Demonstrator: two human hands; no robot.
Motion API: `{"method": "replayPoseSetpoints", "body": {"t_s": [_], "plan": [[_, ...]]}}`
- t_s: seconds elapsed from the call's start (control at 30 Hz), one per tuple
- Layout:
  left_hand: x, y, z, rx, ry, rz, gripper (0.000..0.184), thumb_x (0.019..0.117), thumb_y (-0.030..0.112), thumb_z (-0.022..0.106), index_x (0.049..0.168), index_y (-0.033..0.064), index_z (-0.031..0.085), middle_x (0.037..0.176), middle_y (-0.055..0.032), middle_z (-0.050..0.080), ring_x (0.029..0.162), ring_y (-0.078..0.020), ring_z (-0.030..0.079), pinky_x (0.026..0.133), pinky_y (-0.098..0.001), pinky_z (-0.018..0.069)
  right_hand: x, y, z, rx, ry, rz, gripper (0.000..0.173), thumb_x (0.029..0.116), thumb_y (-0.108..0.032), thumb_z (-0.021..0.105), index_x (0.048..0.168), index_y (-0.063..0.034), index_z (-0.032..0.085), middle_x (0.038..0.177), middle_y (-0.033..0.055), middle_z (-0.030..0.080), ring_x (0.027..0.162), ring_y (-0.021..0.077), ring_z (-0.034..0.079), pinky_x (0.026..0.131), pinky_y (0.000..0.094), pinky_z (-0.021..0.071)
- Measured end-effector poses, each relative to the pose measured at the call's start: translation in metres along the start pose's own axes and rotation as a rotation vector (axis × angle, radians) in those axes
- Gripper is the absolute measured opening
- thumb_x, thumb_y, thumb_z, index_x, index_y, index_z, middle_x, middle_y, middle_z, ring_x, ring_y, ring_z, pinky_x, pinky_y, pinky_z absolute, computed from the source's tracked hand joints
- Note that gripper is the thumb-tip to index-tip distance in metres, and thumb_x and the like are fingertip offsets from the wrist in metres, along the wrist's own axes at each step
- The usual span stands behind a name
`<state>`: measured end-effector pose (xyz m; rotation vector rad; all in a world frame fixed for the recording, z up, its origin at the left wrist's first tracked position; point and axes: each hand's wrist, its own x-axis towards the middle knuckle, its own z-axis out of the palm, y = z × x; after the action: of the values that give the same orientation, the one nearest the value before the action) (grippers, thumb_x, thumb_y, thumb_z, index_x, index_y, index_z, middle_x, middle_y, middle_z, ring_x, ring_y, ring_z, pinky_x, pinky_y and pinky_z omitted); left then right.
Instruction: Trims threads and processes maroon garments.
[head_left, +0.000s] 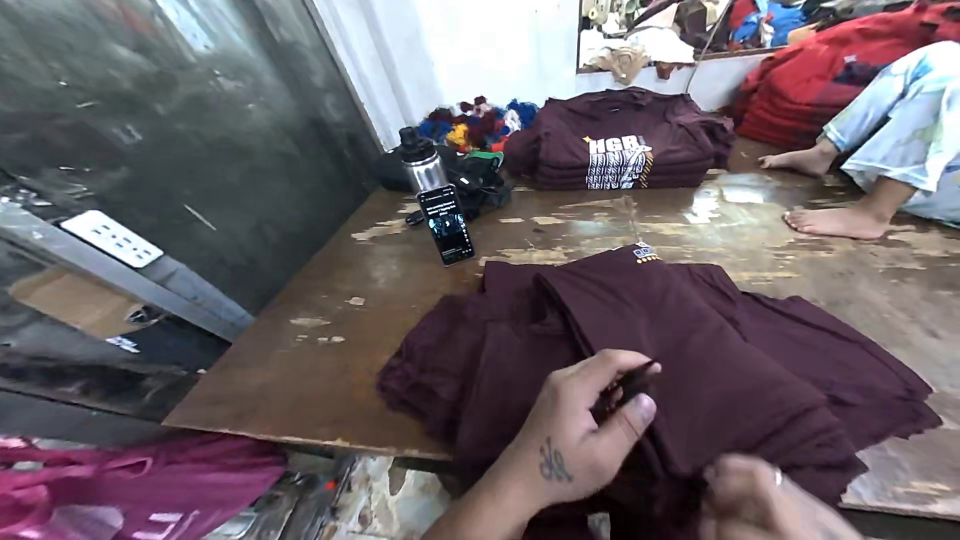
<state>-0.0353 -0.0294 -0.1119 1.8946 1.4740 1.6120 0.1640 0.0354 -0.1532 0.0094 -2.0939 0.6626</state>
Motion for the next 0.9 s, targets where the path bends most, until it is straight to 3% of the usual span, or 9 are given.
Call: {"method": "replayPoseSetpoints", "body": {"t_s": [0.07,0.13,0.37,0.43,0.57,0.7,0.8,0.9], "plan": [[-0.007,-0.006,0.004,-0.091,0.017,-0.078,0.028,0.1021,0.011,0.052,0.116,-0.0113,0.062,0.08,-0.0022,0.059,0.067,0.0027,0.05,0.06,-0.0126,0.0429,0.005,0.027,-0.007,-0.175,-0.079,0.02,0.027,0.1059,-0.035,0.054,0.107,-0.0139,0.071,0.086,0.0046,0.064,0.087,0.0121,0.063,0.083,0.0223,0.051],[-0.019,-0.016,0.008,-0.16,0.019,-0.151,0.028,0.1032,0.014,0.051,0.119,-0.0074,0.061,0.078,0.0037,0.057,0.063,0.0056,0.047,0.055,-0.0114,0.0397,0.009,0.049,-0.002,-0.211,-0.158,-0.051,0.02,0.1015,-0.027,0.06,0.099,-0.0155,0.075,0.081,0.0022,0.068,0.081,0.0114,0.064,0.075,0.0215,0.0509],[-0.042,-0.032,0.011,-0.3,0.079,-0.27,0.024,0.1017,0.011,0.052,0.119,-0.0024,0.06,0.079,0.011,0.056,0.063,0.008,0.049,0.054,-0.0103,0.0405,0.023,0.059,-0.016,-0.033,-0.319,-0.012,0.015,0.0962,-0.019,0.062,0.101,-0.0072,0.071,0.088,0.0023,0.072,0.085,0.0016,0.066,0.084,0.0104,0.051],[-0.04,-0.032,0.011,-0.304,0.075,-0.271,0.024,0.1012,0.01,0.052,0.119,-0.0031,0.06,0.079,0.0113,0.056,0.064,0.0079,0.05,0.054,-0.0104,0.0411,0.027,0.061,-0.017,-0.048,-0.334,-0.031,0.015,0.0956,-0.016,0.061,0.097,-0.0077,0.073,0.089,0.0028,0.074,0.087,0.0031,0.068,0.085,0.0123,0.0519],[-0.038,-0.031,0.011,-0.271,0.051,-0.274,0.024,0.1012,0.012,0.053,0.118,-0.0026,0.062,0.08,0.0119,0.058,0.065,0.0081,0.052,0.056,-0.0106,0.0424,0.046,0.054,-0.016,-0.027,-0.345,-0.026,0.017,0.0944,-0.006,0.056,0.086,-0.0023,0.071,0.078,0.0101,0.072,0.073,0.015,0.07,0.071,0.023,0.0552],[-0.038,-0.033,0.005,-0.078,-0.028,-0.245,0.046,0.0997,0.025,0.059,0.134,-0.0054,0.053,0.084,0.005,0.059,0.069,0.004,0.052,0.061,-0.013,0.0449,0.035,0.064,-0.028,0.202,-0.254,0.069,0.028,0.1094,-0.02,0.046,0.096,-0.0005,0.062,0.081,0.0077,0.07,0.075,0.0033,0.067,0.071,0.0141,0.0543],[-0.037,-0.03,-0.004,0.106,-0.088,-0.211,0.04,0.0976,0.025,0.057,0.128,-0.001,0.057,0.094,-0.0023,0.064,0.081,0.0001,0.06,0.071,-0.0154,0.0513,0.029,0.065,-0.028,0.286,-0.223,0.122,0.033,0.1114,-0.026,0.041,0.099,-0.0005,0.057,0.083,0.0082,0.068,0.079,0.0042,0.068,0.074,0.0166,0.056],[-0.03,-0.024,-0.016,0.185,-0.135,-0.169,0.036,0.0992,0.025,0.056,0.124,0.0006,0.064,0.097,-0.0044,0.067,0.086,-0.0012,0.062,0.076,-0.0161,0.0521,0.024,0.067,-0.026,0.416,-0.141,0.156,0.035,0.1121,-0.033,0.038,0.099,-0.0041,0.054,0.086,0.0052,0.066,0.082,0.0038,0.068,0.077,0.0189,0.0571]]}}
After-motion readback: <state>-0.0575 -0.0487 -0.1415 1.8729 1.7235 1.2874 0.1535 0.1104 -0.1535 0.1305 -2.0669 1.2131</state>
